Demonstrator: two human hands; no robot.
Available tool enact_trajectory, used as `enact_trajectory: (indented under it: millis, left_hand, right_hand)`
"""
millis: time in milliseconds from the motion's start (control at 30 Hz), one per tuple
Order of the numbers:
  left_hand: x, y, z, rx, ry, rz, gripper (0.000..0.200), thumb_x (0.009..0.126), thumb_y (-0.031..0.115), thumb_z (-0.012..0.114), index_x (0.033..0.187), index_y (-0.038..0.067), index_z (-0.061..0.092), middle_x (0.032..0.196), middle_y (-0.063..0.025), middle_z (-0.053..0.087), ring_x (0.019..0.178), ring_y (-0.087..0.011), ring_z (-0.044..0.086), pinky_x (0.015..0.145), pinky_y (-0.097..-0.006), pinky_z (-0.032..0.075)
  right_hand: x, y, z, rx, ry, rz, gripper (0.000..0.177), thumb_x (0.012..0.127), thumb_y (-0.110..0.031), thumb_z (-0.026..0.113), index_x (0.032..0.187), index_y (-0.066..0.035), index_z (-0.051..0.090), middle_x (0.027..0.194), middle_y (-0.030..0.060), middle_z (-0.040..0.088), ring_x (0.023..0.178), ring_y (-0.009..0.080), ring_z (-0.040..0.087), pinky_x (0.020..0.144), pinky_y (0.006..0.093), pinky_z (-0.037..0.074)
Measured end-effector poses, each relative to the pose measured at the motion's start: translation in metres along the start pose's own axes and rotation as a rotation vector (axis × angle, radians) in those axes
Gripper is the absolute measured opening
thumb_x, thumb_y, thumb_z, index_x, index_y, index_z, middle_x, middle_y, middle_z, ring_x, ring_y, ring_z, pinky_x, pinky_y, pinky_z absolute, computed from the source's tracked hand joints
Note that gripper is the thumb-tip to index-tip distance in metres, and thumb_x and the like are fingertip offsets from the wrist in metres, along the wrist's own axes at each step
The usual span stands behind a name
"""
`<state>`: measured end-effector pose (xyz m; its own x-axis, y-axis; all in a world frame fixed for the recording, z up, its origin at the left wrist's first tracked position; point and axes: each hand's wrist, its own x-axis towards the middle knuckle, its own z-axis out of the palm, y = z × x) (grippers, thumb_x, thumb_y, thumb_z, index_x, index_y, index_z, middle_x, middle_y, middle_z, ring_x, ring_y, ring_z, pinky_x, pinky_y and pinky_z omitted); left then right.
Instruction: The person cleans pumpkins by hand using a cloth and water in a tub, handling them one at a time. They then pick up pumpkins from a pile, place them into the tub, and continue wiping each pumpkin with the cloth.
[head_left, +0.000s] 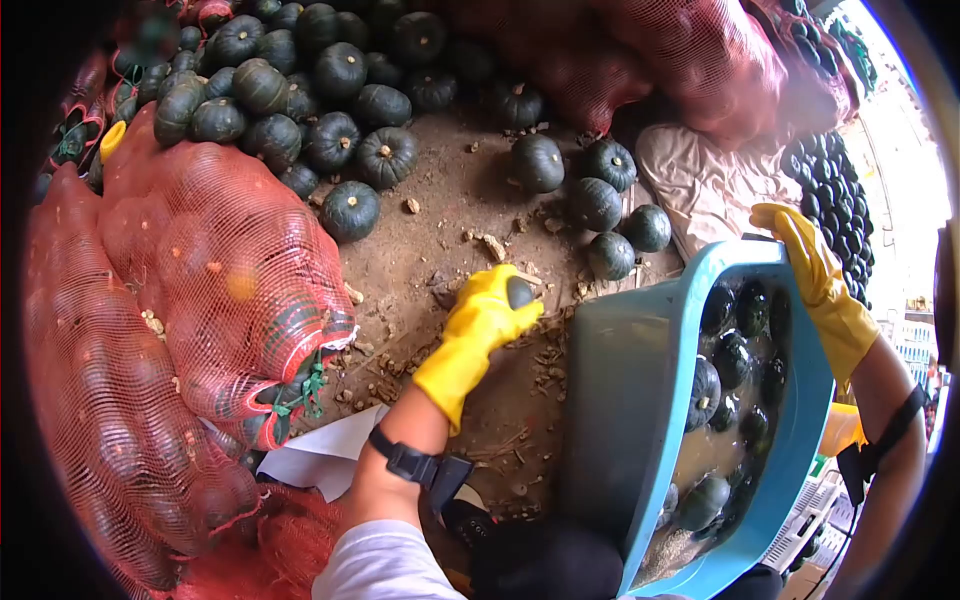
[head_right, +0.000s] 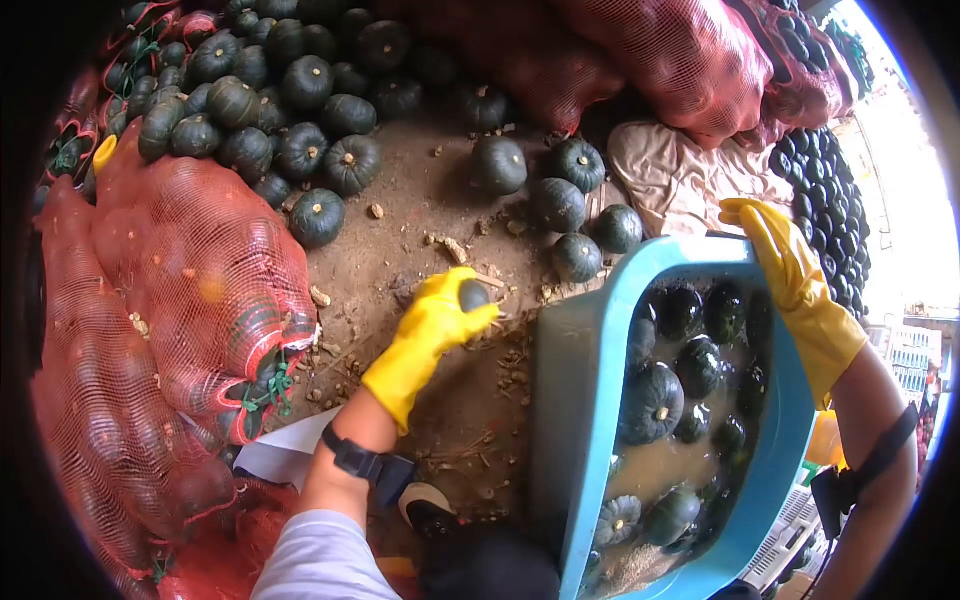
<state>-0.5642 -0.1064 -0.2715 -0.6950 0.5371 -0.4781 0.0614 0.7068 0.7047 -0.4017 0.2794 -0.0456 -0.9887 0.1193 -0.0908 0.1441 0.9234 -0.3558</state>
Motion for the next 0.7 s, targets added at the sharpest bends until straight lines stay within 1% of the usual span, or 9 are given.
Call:
enact_trajectory:
  millis: [33, 133, 167, 267, 367, 467, 533, 600, 700]
  left_hand:
    - [-0.001, 0.010, -0.014, -0.204, -0.010, -0.128, 0.079, 0.084, 0.041, 0.087, 0.152, 0.019, 0.053, 0.137, -0.0133, 0.066, 0.125, -0.0331, 0.064, 0.105, -0.0466, 0.054]
    - [-0.054, 0.076, -0.055, -1.091, 0.085, 0.279, 0.082, 0.087, 0.038, 0.086, 0.155, 0.013, 0.048, 0.136, -0.0133, 0.064, 0.112, -0.0273, 0.069, 0.102, -0.0380, 0.055]
    - [-0.064, 0.094, -0.060, -1.058, 0.108, 0.638, 0.075, 0.094, 0.033, 0.080, 0.155, 0.003, 0.048, 0.143, -0.0122, 0.060, 0.126, -0.0214, 0.062, 0.105, -0.0383, 0.055]
    - [-0.086, 0.158, -0.059, -1.000, 0.081, 1.231, 0.083, 0.082, 0.029, 0.088, 0.152, 0.004, 0.051, 0.141, -0.0211, 0.062, 0.123, -0.0403, 0.064, 0.115, -0.0506, 0.044]
    - [-0.093, 0.179, -0.035, -0.649, 0.218, 1.475, 0.056, 0.088, 0.032, 0.077, 0.137, 0.005, 0.067, 0.135, -0.0229, 0.066, 0.125, -0.0428, 0.063, 0.113, -0.0525, 0.044]
    - [-0.051, 0.149, -0.071, -0.489, 0.338, 1.252, 0.019, 0.093, 0.019, 0.071, 0.109, 0.010, 0.073, 0.116, -0.0135, 0.073, 0.111, -0.0347, 0.069, 0.102, -0.0470, 0.052]
    - [0.010, 0.088, -0.099, -0.022, 0.835, 0.840, 0.030, 0.097, 0.025, 0.071, 0.121, 0.006, 0.070, 0.122, -0.0144, 0.072, 0.116, -0.0351, 0.067, 0.100, -0.0456, 0.053]
    - [0.070, 0.024, -0.133, 0.521, 1.010, 0.215, 0.054, 0.095, 0.047, 0.072, 0.129, 0.006, 0.069, 0.129, -0.0174, 0.071, 0.124, -0.0372, 0.064, 0.104, -0.0479, 0.051]
    - [0.106, -0.049, -0.167, 0.616, 0.416, -0.389, 0.080, 0.083, 0.061, 0.077, 0.143, 0.010, 0.062, 0.149, -0.0215, 0.059, 0.132, -0.0408, 0.062, 0.112, -0.0550, 0.044]
  right_hand:
    - [0.000, 0.000, -0.001, 0.021, -0.013, 0.016, 0.039, 0.116, -0.021, 0.039, 0.136, 0.004, 0.060, 0.132, 0.0206, 0.069, 0.122, 0.0336, 0.066, 0.109, 0.0422, 0.048]
    - [0.004, -0.006, 0.003, 0.061, 0.003, 0.029, 0.034, 0.114, -0.017, 0.042, 0.129, 0.005, 0.064, 0.128, 0.0207, 0.070, 0.121, 0.0357, 0.066, 0.107, 0.0426, 0.049]
    - [0.002, -0.004, 0.002, 0.062, 0.003, 0.033, 0.033, 0.112, -0.017, 0.046, 0.129, 0.004, 0.064, 0.127, 0.0207, 0.070, 0.121, 0.0360, 0.066, 0.106, 0.0431, 0.050]
    - [0.002, -0.011, 0.000, 0.037, 0.014, -0.012, 0.037, 0.105, -0.021, 0.059, 0.135, 0.003, 0.061, 0.127, 0.0219, 0.069, 0.120, 0.0383, 0.067, 0.103, 0.0451, 0.053]
    - [-0.003, -0.010, 0.001, -0.140, 0.007, -0.241, 0.046, 0.105, -0.023, 0.062, 0.142, 0.003, 0.054, 0.131, 0.0232, 0.067, 0.119, 0.0395, 0.067, 0.103, 0.0459, 0.054]
    - [-0.002, 0.029, 0.004, 0.060, -0.044, -0.070, 0.039, 0.113, -0.024, 0.049, 0.139, 0.004, 0.057, 0.131, 0.0226, 0.068, 0.120, 0.0376, 0.067, 0.105, 0.0451, 0.052]
    - [0.001, 0.009, 0.007, 0.134, 0.029, 0.100, 0.045, 0.117, -0.028, 0.038, 0.126, 0.004, 0.067, 0.126, 0.0221, 0.071, 0.120, 0.0351, 0.067, 0.108, 0.0408, 0.048]
    - [0.000, 0.007, 0.011, 0.255, 0.066, 0.124, 0.046, 0.117, -0.028, 0.037, 0.125, 0.005, 0.068, 0.126, 0.0216, 0.071, 0.120, 0.0351, 0.067, 0.108, 0.0402, 0.048]
    - [0.000, 0.004, 0.004, 0.062, 0.024, -0.003, 0.039, 0.116, -0.022, 0.040, 0.132, 0.004, 0.064, 0.128, 0.0219, 0.070, 0.120, 0.0359, 0.068, 0.108, 0.0415, 0.050]
